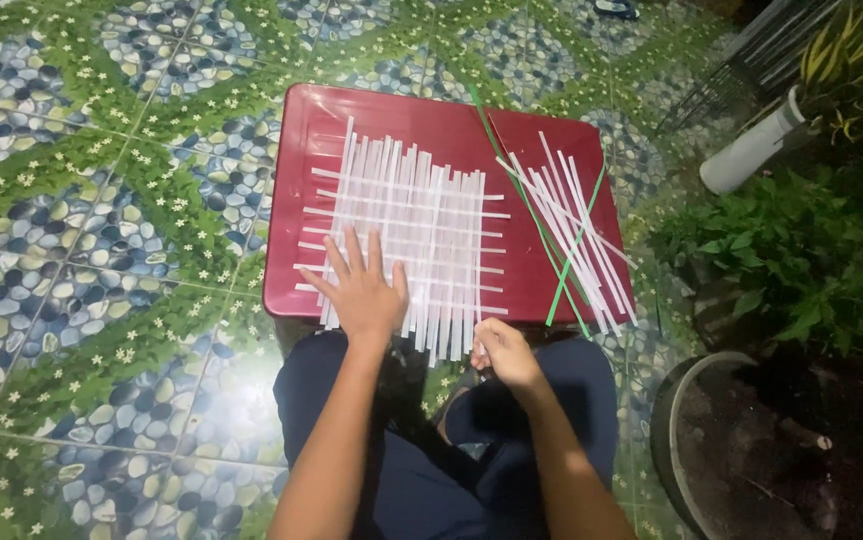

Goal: The person is weaving white plastic strips together on a red plastic tray to create a woven mat or bag component.

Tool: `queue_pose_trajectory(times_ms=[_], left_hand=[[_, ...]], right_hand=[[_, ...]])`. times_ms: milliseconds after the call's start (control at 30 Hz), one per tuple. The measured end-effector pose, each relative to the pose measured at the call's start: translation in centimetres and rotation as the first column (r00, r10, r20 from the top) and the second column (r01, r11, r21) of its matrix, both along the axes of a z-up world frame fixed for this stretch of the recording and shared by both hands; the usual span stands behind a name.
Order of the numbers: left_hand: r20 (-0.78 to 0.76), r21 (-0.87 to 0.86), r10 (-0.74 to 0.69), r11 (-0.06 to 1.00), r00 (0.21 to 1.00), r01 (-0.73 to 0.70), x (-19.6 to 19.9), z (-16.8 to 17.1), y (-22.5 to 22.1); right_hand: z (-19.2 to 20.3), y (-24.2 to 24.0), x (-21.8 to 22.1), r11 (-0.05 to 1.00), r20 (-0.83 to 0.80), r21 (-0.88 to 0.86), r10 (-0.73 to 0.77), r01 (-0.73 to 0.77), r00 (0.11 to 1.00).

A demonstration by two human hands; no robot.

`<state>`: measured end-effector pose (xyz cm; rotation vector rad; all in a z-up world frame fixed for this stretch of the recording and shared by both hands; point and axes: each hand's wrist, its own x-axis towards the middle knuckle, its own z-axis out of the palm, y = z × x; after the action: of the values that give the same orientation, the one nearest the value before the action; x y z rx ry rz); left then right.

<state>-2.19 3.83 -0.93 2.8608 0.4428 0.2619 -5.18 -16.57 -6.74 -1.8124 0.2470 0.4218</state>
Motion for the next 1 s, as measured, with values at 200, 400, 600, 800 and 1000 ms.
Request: queue_pose_trajectory(times_ms=[200,400,600,800,1000], left_hand=[[-0.031,-0.013,0.012,1.0,0.999,-0.012,0.1,0.2,-0.2],[-0.026,-0.025,0.007,1.0,1.0,-0.008,0.2,0.3,-0.2],[-0.098,-0.027,0.017,0.999,0.995,-0.02,0.0,1.1,-0.1],[-0.114,-0.03,0.012,0.999,0.993,-0.016,0.1,1.1,0.0],[-0.097,-0.03,0.009,0.999,0.995,-0.012,0.1,1.2,-0.2]], right_hand=[[3.9,0.7,-0.5,0.998,-0.008,-0.062,-0.006,0.005,1.0],[5.7,-1.1,1.0,0.815,0.107,-0.58,0.076,0.0,0.991],[8.8,1.2,4.5,0.795,0.493,-0.602,0.297,0.074,0.818],[5.8,1.5,7.5,0.726,0.381,-0.688,0.358,0.002,0.853],[6.2,2.4,7.3,0.77,0.395,-0.638,0.32,0.007,0.861]])
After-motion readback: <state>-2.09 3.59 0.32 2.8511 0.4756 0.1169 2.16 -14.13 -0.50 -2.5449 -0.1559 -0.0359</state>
